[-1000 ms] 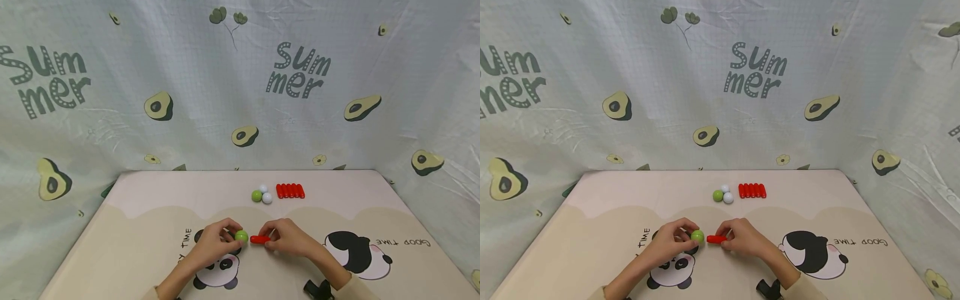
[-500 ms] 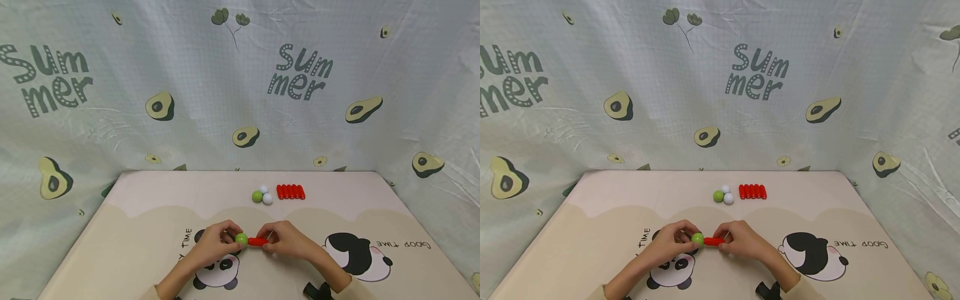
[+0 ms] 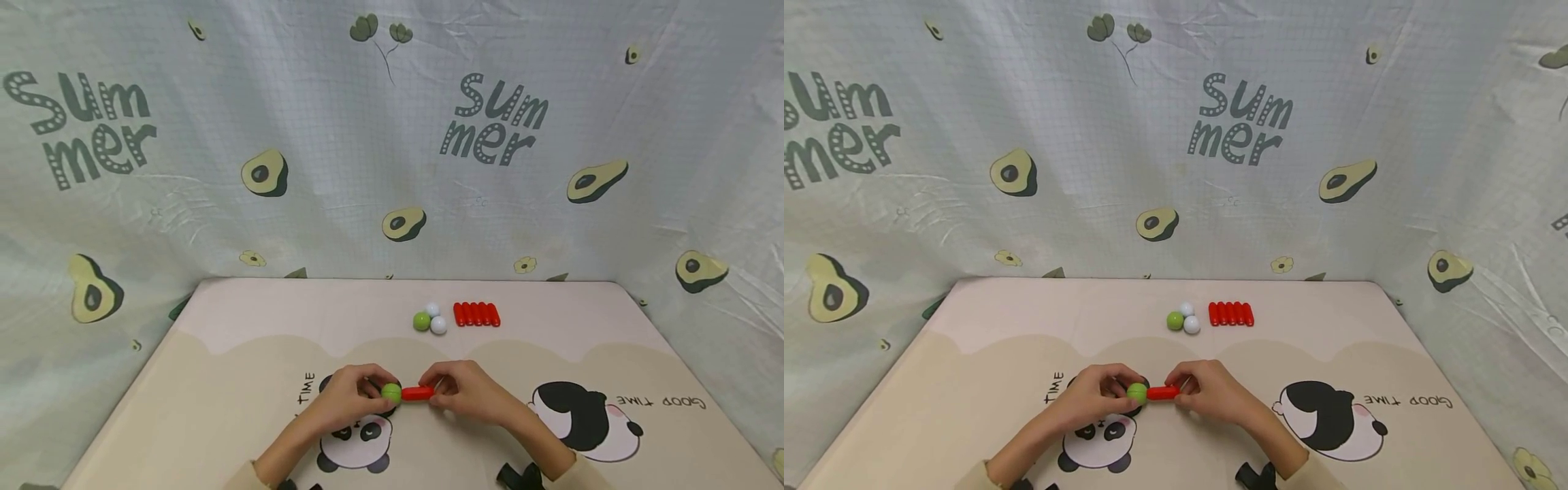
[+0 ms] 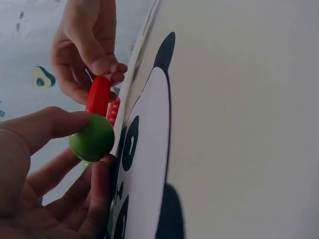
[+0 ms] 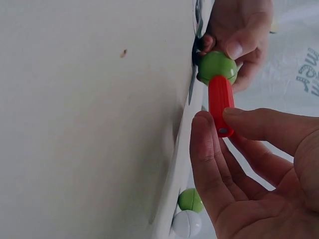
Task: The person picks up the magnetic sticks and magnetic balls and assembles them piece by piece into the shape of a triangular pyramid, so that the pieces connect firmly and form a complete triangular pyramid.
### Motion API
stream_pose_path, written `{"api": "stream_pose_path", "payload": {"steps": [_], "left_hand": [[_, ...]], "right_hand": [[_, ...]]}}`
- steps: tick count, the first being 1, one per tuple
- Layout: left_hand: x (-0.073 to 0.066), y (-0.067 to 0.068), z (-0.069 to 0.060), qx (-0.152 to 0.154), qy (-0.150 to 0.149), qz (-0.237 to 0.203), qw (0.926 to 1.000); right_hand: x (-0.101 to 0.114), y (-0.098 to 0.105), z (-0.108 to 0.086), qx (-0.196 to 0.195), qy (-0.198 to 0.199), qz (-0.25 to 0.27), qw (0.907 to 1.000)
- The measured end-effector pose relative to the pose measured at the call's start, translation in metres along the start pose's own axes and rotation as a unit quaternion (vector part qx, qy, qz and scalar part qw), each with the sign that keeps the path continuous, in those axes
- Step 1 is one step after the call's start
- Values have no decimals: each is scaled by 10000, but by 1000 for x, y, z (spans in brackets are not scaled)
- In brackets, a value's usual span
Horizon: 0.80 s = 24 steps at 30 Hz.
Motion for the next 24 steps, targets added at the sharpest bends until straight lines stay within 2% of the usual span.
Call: {"api": "stream_pose_path", "payload": {"steps": [10, 17, 24], "left_hand": [[9, 0, 0, 116, 7, 76, 9999], [9, 0, 0, 106, -81, 153, 9998], [11, 0, 1, 164, 1, 86, 9998]], "right_hand": [[-2, -4, -1, -35, 64, 72, 9999], [-6, -5, -2, -29, 74, 16, 10000], [-6, -2, -2, -43, 87, 50, 9999]]}}
Point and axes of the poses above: each hand's wrist, its own z-axis towards the middle knuckle, its own y-axis out of the back of the hand, x = y × z, the point moved 2 cm from there along z, towards the middle knuckle, and after that the axes turned 2 degrees about -z, right-handed, at the moved point
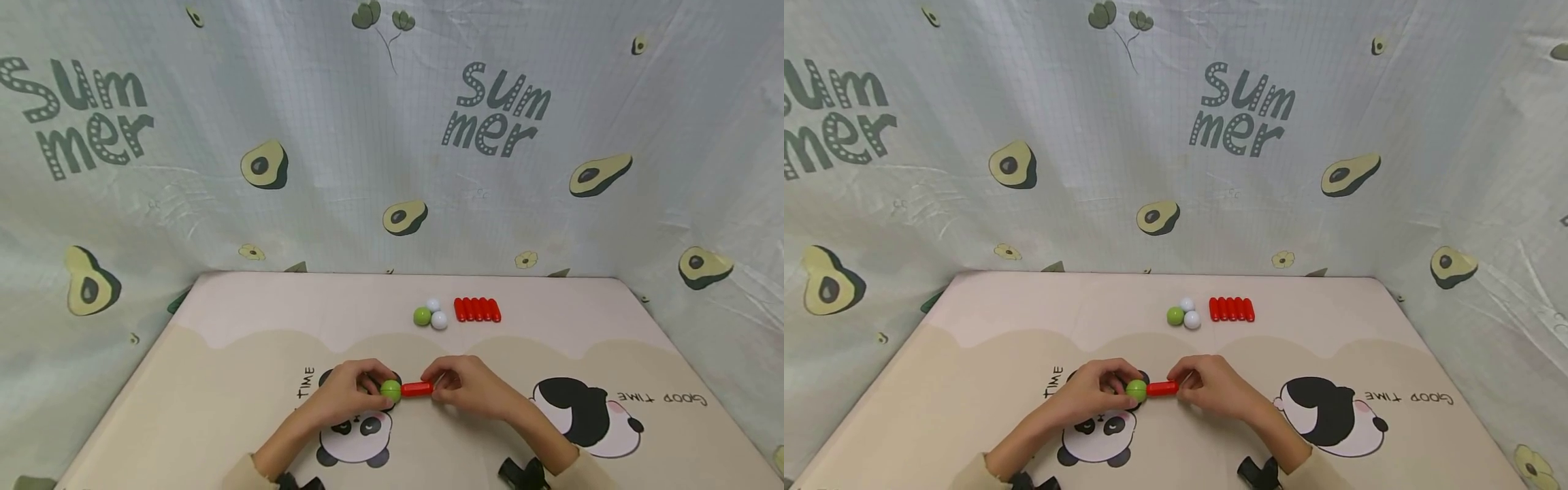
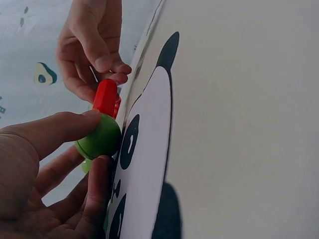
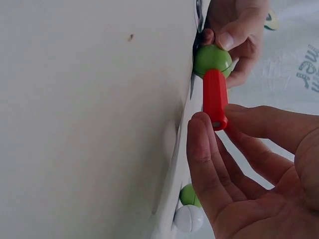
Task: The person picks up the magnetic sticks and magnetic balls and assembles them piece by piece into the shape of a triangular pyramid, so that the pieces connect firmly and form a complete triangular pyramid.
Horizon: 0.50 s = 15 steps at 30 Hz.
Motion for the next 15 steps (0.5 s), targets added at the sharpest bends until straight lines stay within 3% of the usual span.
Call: {"api": "stream_pose_path", "payload": {"steps": [15], "left_hand": [[-5, 0, 2, -42, 86, -13, 10000]], "right_hand": [[-4, 18, -1, -31, -27, -34, 10000]]}}
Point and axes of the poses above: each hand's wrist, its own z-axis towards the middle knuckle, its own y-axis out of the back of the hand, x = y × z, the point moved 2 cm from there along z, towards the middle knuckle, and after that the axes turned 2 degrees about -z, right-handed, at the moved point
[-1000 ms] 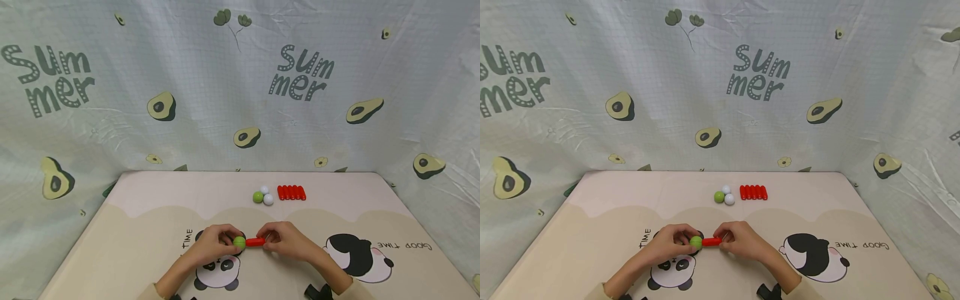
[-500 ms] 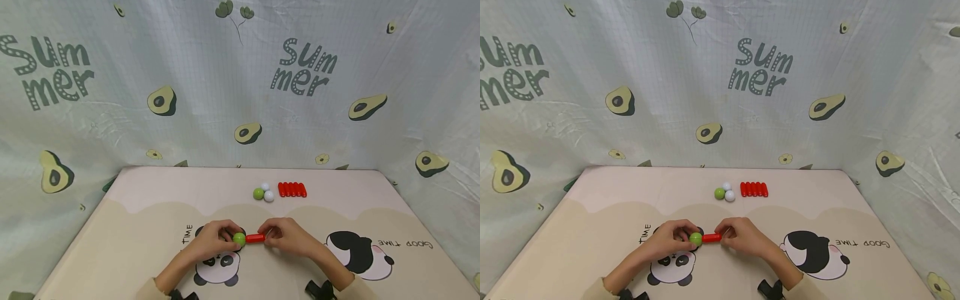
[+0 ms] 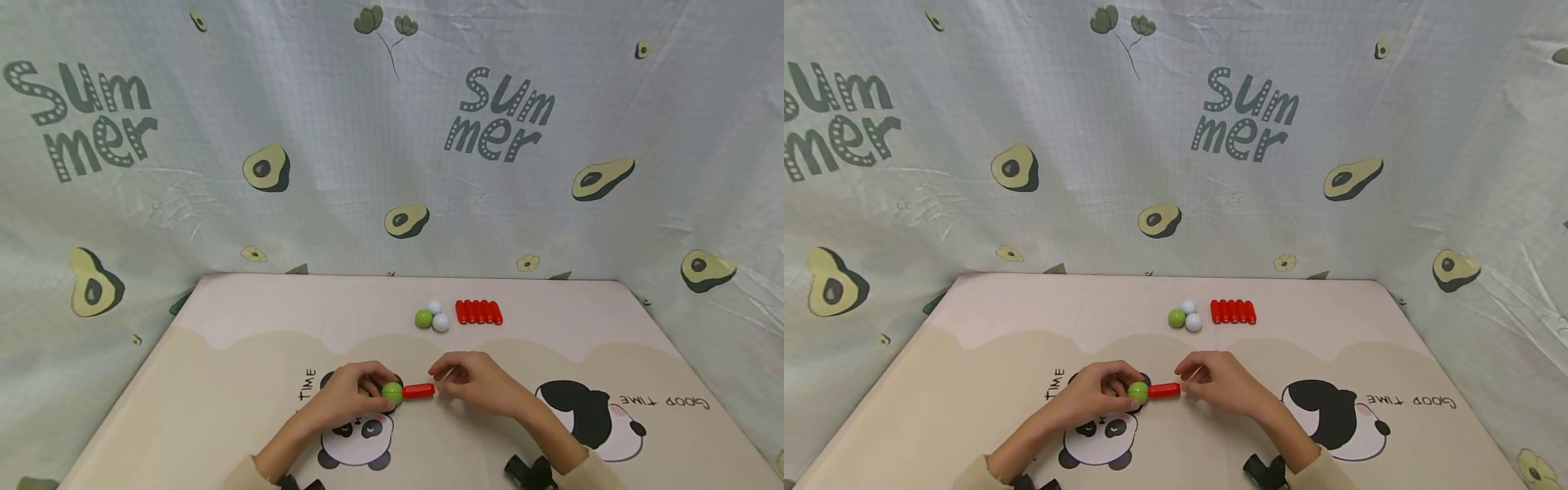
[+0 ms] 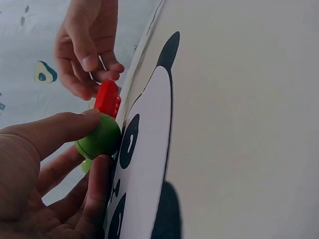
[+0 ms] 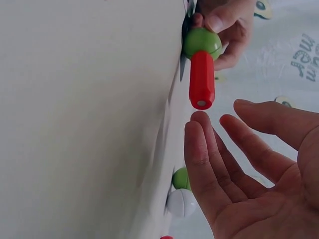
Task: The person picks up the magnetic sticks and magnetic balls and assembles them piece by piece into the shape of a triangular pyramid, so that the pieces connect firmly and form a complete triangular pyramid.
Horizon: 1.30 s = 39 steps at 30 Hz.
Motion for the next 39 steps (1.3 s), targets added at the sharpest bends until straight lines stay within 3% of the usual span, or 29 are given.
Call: {"api": "stream_pose_path", "payload": {"steps": [5, 15, 30, 39], "left_hand": [[-1, 1, 0, -34, -10, 32, 10000], [0, 0, -2, -21, 77, 66, 9999], [1, 1, 0, -51, 0, 128, 9999], [3, -1, 0, -33, -116, 57, 9999]], "right_hand": [[0, 5, 0, -70, 80, 28, 9999], [-2, 13, -2, -108, -129, -93, 9998], [-6, 26, -1, -500, -193, -8, 9986], [1, 37, 18, -851, -180, -304, 9957]]}}
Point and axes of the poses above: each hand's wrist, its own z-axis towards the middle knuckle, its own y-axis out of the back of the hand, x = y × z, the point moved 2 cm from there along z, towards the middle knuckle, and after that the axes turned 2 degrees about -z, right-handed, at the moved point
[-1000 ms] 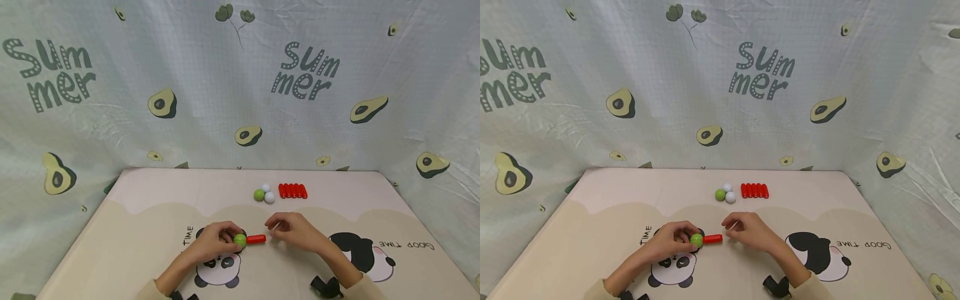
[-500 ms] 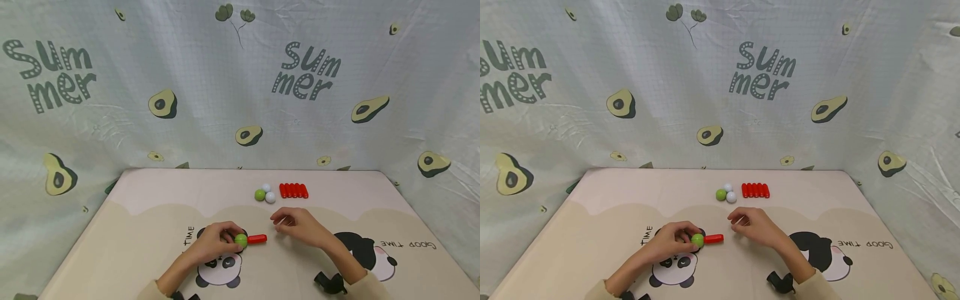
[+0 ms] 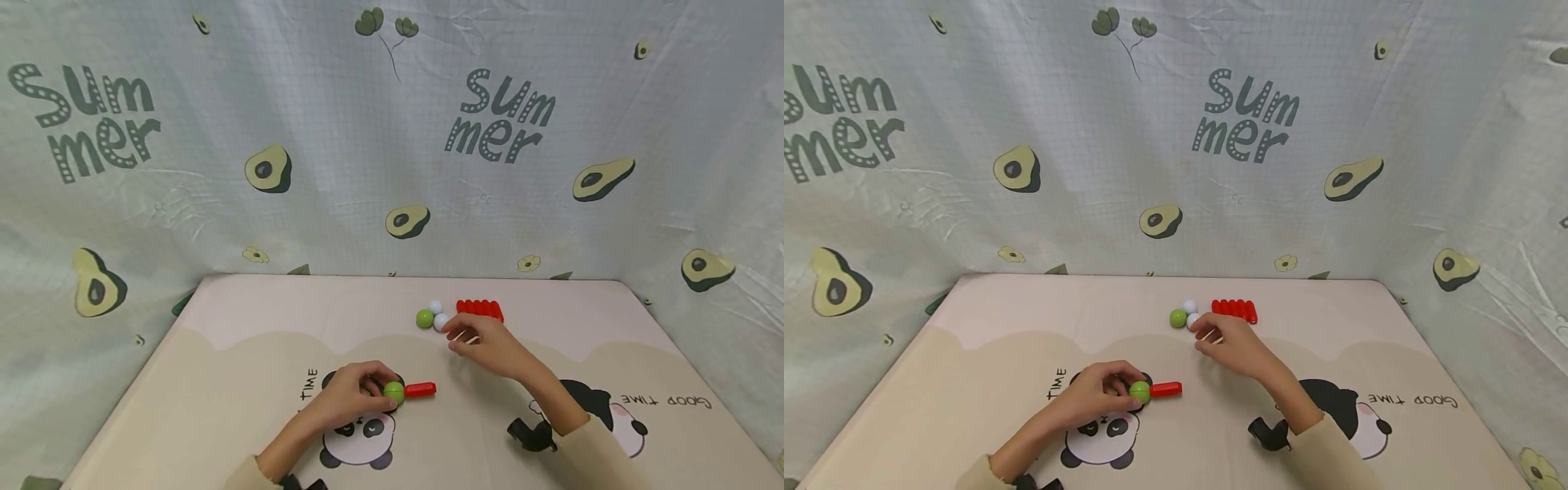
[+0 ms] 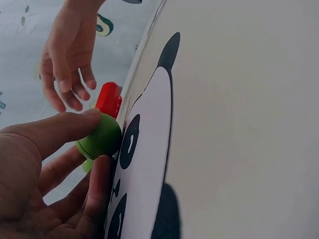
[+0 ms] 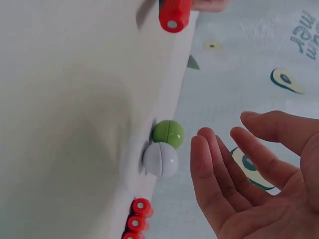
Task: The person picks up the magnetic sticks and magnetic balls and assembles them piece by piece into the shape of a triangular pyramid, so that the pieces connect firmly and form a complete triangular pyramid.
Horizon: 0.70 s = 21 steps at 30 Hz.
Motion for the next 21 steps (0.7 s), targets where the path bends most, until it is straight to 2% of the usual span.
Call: {"api": "stream_pose_path", "payload": {"steps": [6, 10, 15, 21], "left_hand": [[1, 0, -1, 25, 16, -10, 10000], [3, 0, -1, 34, 0, -46, 10000], [4, 1, -3, 42, 7, -43, 10000], [2, 1, -4, 37, 35, -57, 10000]], "right_hand": [[-5, 2, 23, -125, 41, -375, 9992], [-13, 4, 36, -138, -149, -614, 9979], [-21, 4, 47, -39, -427, -625, 9971], [-27, -2, 53, 145, -646, -355, 9972]]}}
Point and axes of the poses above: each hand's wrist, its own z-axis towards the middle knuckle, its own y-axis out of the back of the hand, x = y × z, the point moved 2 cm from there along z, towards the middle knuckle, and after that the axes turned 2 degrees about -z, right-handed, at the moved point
